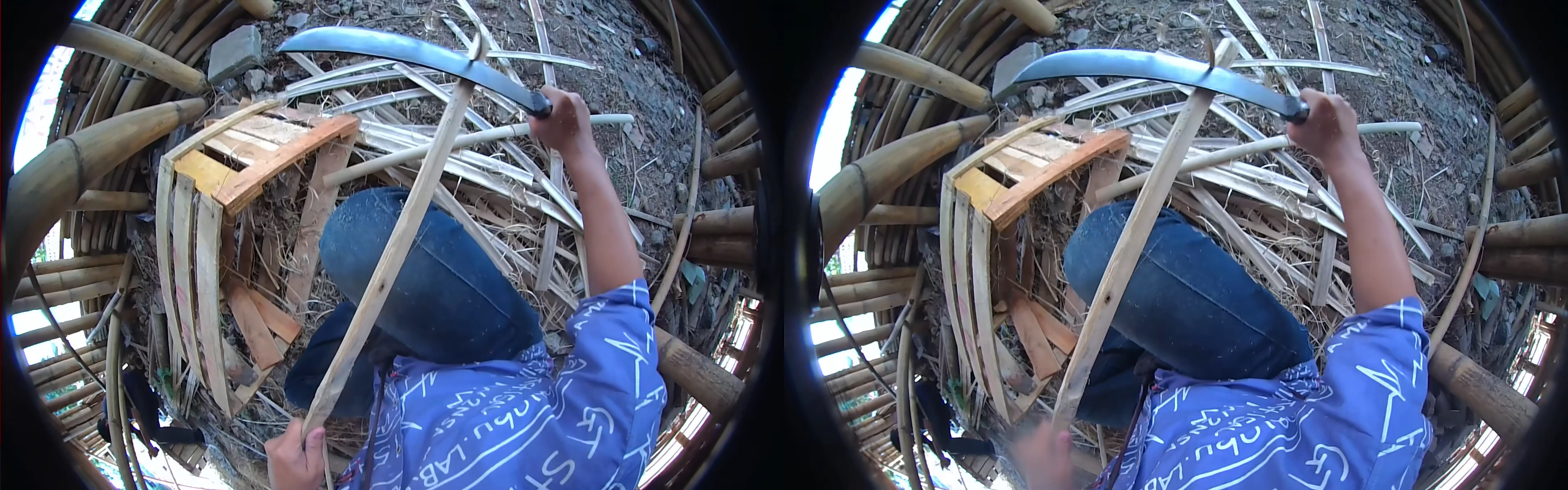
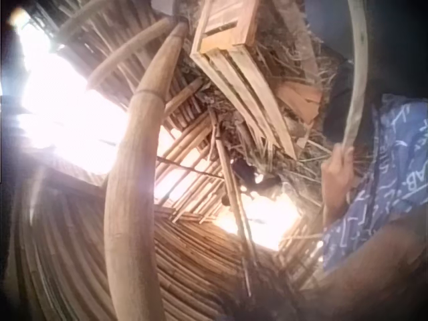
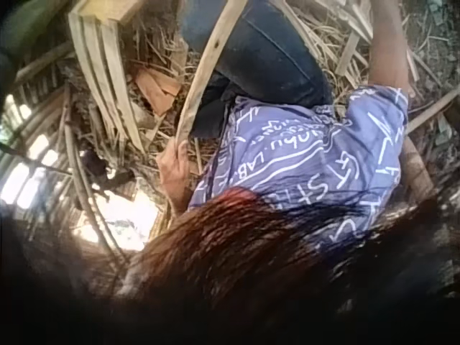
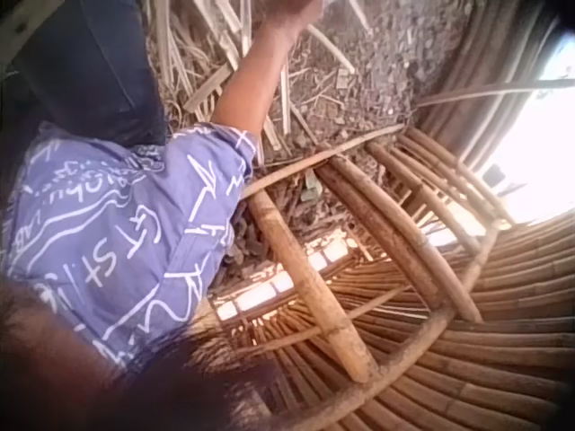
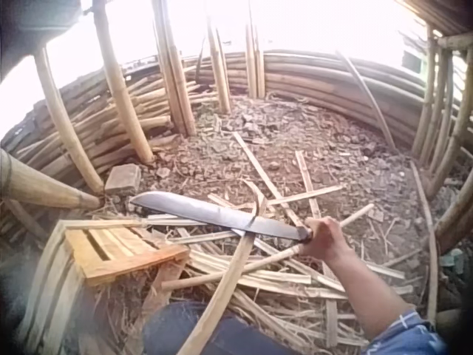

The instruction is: The person shaves a long bamboo strip with a machete and then uses a small knife to scrape and smooth the surface of the strip.

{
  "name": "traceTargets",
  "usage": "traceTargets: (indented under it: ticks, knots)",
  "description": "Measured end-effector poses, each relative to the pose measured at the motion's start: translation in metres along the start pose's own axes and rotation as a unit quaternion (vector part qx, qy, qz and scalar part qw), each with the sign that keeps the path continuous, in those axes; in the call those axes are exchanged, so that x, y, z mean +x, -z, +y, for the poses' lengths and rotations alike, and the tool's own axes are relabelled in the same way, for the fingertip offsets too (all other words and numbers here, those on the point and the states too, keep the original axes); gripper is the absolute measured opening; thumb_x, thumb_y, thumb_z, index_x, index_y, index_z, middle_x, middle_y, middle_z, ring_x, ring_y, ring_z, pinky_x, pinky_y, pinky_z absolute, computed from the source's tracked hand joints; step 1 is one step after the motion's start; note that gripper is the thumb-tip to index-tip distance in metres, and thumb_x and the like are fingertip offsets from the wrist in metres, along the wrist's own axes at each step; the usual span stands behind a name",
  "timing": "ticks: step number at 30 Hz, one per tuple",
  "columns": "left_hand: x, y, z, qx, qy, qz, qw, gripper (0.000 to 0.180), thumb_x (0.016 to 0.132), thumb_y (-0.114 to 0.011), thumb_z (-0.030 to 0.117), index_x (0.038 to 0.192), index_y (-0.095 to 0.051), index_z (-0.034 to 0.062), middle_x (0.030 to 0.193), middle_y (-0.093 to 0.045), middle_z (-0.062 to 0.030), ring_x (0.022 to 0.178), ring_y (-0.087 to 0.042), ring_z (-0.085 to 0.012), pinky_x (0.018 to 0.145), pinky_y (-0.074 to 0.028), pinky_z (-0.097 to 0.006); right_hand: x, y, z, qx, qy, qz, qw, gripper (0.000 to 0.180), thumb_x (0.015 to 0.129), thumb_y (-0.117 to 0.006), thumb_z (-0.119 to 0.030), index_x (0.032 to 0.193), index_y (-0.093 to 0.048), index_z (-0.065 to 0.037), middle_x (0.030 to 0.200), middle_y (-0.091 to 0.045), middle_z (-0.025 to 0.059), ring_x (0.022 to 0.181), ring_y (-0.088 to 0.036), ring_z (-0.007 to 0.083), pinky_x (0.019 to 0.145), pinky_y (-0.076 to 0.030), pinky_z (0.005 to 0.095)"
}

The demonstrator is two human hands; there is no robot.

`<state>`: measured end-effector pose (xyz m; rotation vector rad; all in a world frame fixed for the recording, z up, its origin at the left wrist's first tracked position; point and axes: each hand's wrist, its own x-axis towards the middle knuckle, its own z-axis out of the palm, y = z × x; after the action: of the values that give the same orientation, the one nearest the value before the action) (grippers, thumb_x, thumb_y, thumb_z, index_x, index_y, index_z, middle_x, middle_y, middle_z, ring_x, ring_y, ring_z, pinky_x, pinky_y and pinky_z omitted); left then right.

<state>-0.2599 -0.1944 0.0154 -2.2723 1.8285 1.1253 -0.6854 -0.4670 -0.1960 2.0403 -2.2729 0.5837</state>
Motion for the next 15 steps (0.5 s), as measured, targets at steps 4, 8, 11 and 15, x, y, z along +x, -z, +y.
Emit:
traceTargets:
  ticks: [4,8,11,15]
  knots:
    - [-0.003,0.001,0.002,-0.029,0.022,0.003,0.999,0.016,0.095,-0.052,0.013,0.09,-0.059,-0.0001,0.062,-0.049,-0.0186,0.051,-0.047,-0.0351,0.049,-0.036,-0.039,-0.003,-0.005,0.001,0.001,0.016,0.021,1.0,0.012,0.068,-0.064,-0.017,0.072,-0.061,-0.006,0.073,-0.064,0.0193,0.075,-0.064,0.0391,0.069,-0.052,0.0454]
    - [-0.012,0.012,0.006,0.003,0.047,-0.024,0.999,0.017,0.094,-0.052,0.014,0.094,-0.062,-0.0005,0.065,-0.051,-0.0181,0.055,-0.051,-0.0331,0.054,-0.038,-0.041,0.007,-0.008,0.014,-0.013,-0.003,0.003,1.0,0.016,0.068,-0.064,-0.021,0.075,-0.064,-0.006,0.075,-0.065,0.0203,0.076,-0.064,0.0394,0.071,-0.053,0.0452]
    - [-0.033,0.016,-0.023,-0.004,0.065,-0.025,0.998,0.018,0.094,-0.053,0.015,0.096,-0.063,0.0004,0.067,-0.055,-0.0165,0.06,-0.053,-0.0331,0.057,-0.039,-0.041,0.027,-0.014,0.043,-0.065,-0.167,-0.069,0.981,0.028,0.068,-0.063,-0.026,0.082,-0.067,-0.002,0.085,-0.067,0.0225,0.085,-0.065,0.0392,0.078,-0.053,0.0458]
    - [-0.056,0.016,-0.086,0.071,0.071,-0.023,0.995,0.021,0.092,-0.056,0.022,0.094,-0.065,0.0031,0.066,-0.058,-0.0121,0.059,-0.051,-0.0301,0.058,-0.039,-0.04,-0.002,-0.029,0.118,-0.053,-0.2,-0.02,0.978,0.04,0.073,-0.06,-0.031,0.091,-0.064,0.004,0.09,-0.065,0.0283,0.09,-0.063,0.0435,0.081,-0.05,0.0492]
